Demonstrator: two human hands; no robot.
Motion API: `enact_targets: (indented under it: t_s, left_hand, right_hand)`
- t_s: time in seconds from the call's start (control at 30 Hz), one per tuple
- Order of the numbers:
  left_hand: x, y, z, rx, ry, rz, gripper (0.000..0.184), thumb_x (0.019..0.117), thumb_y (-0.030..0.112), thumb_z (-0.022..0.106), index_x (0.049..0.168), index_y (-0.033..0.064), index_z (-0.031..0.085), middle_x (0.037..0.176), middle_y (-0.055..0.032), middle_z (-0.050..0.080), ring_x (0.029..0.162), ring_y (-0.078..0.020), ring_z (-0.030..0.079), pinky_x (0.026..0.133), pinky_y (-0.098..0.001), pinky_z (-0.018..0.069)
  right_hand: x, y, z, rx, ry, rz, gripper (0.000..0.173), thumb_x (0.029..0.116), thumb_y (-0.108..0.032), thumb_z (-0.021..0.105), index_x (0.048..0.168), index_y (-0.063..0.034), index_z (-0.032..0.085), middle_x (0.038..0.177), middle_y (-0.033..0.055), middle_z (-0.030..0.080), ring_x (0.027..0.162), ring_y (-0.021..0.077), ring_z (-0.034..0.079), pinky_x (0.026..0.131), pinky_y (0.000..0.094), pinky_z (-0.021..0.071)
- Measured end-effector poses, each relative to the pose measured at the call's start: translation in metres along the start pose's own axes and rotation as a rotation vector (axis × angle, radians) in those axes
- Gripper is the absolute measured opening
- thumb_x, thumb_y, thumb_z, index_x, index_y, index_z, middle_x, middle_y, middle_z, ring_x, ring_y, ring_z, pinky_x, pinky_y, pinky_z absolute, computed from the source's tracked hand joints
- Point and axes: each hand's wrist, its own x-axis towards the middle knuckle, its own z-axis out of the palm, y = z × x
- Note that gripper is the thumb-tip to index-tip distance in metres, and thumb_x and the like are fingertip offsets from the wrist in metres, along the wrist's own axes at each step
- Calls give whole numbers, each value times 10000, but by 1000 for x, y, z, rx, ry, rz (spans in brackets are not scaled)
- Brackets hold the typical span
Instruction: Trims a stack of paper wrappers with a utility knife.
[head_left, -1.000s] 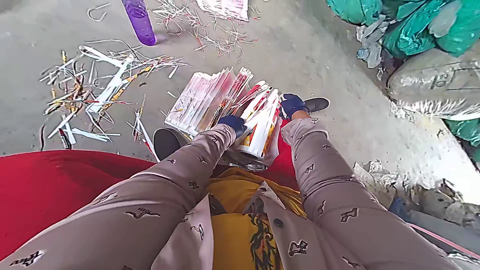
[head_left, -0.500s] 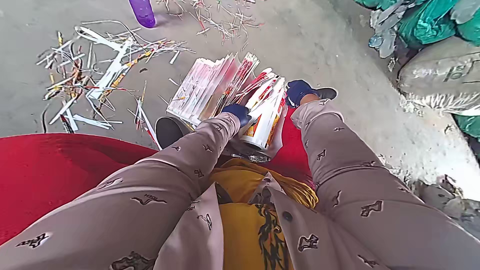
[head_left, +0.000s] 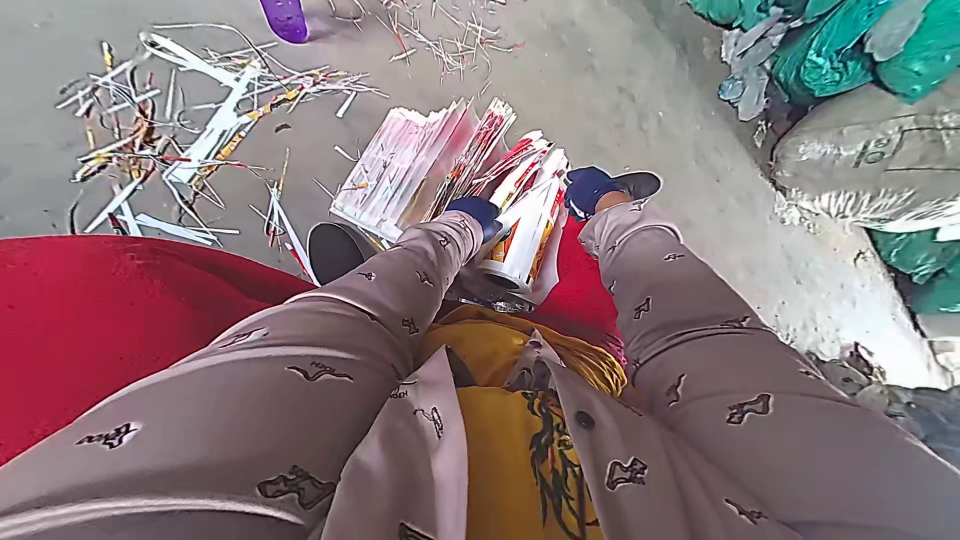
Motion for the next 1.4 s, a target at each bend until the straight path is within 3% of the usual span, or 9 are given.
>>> enact_targets:
  t_s: [0.17, 0.27, 0.43, 0.63, 0.77, 1.0, 1.27, 1.33, 1.4]
  left_hand:
    - [-2, 1, 0, 16, 11, 13, 454, 1059, 474, 471, 1243, 122, 692, 1244, -212, 697, 1212, -429, 647, 949, -707, 494]
    - [-6, 3, -3, 6, 5, 11, 449, 1052, 463, 493, 1281, 128, 686, 1259, -219, 691, 1221, -434, 641, 965, -706, 488]
    - [-10, 5, -6, 0, 0, 5, 439, 1044, 440, 504, 1289, 121, 683, 1269, -226, 685, 1225, -445, 636, 965, -710, 484]
    - [-9, 5, -6, 10, 4, 22, 411, 1054, 409, 505, 1236, 92, 692, 1231, -231, 696, 1203, -442, 647, 948, -713, 488]
    - [-8, 2, -6, -19, 3, 15, 430, 1056, 423, 503, 1214, 72, 695, 1236, -242, 689, 1205, -449, 643, 954, -712, 485]
    - [-10, 3, -11, -52, -21, -60, 429, 1051, 426, 511, 1232, 84, 698, 1251, -240, 689, 1214, -450, 640, 961, -717, 480]
    - [-4, 39, -9, 115, 0, -53, 370, 964, 353, 621, 1152, 48, 713, 1173, -244, 707, 1111, -471, 670, 855, -727, 502]
    - [2, 58, -9, 122, 3, -25, 353, 957, 300, 649, 1200, 49, 703, 1205, -243, 701, 1132, -475, 664, 858, -732, 504]
    - [10, 74, -8, 115, 22, -17, 315, 920, 231, 695, 1136, 2, 707, 1190, -262, 688, 1124, -479, 657, 840, -709, 523]
  right_hand:
    - [-22, -7, 0, 57, 8, -7, 362, 1025, -113, 466, 1354, -27, 590, 1070, 175, 681, 806, 250, 667, 725, 457, 559]
    - [-73, -44, -24, 79, -148, 120, 414, 1089, -65, 401, 1496, -18, 461, 1313, 221, 611, 1042, 303, 639, 935, 481, 498]
    - [-22, 5, 4, 92, -43, -15, 355, 1068, -159, 437, 1381, -63, 573, 1045, 147, 675, 734, 207, 642, 670, 411, 554]
    - [-28, 16, 15, 345, -16, 60, 509, 1047, -143, 467, 1556, -163, 447, 1070, 137, 701, 667, 177, 638, 621, 360, 556]
    - [-22, 21, 20, 523, 143, 86, 545, 1025, -143, 483, 1567, -184, 437, 1163, 153, 697, 788, 226, 709, 682, 411, 604]
    - [1, 15, 30, 474, 197, 99, 561, 1016, -168, 498, 1573, -202, 442, 1210, 152, 711, 908, 278, 739, 785, 483, 613]
    - [-15, 31, 56, 868, 260, 68, 512, 1077, -170, 455, 1585, -197, 403, 1006, 116, 723, 647, 197, 692, 554, 362, 594]
    - [-24, 41, 60, 917, 259, 67, 507, 1087, -161, 451, 1590, -199, 398, 1008, 119, 718, 655, 199, 685, 563, 364, 588]
    - [-30, 48, 63, 949, 249, 62, 503, 1093, -160, 442, 1591, -193, 389, 997, 114, 712, 656, 193, 681, 567, 362, 589]
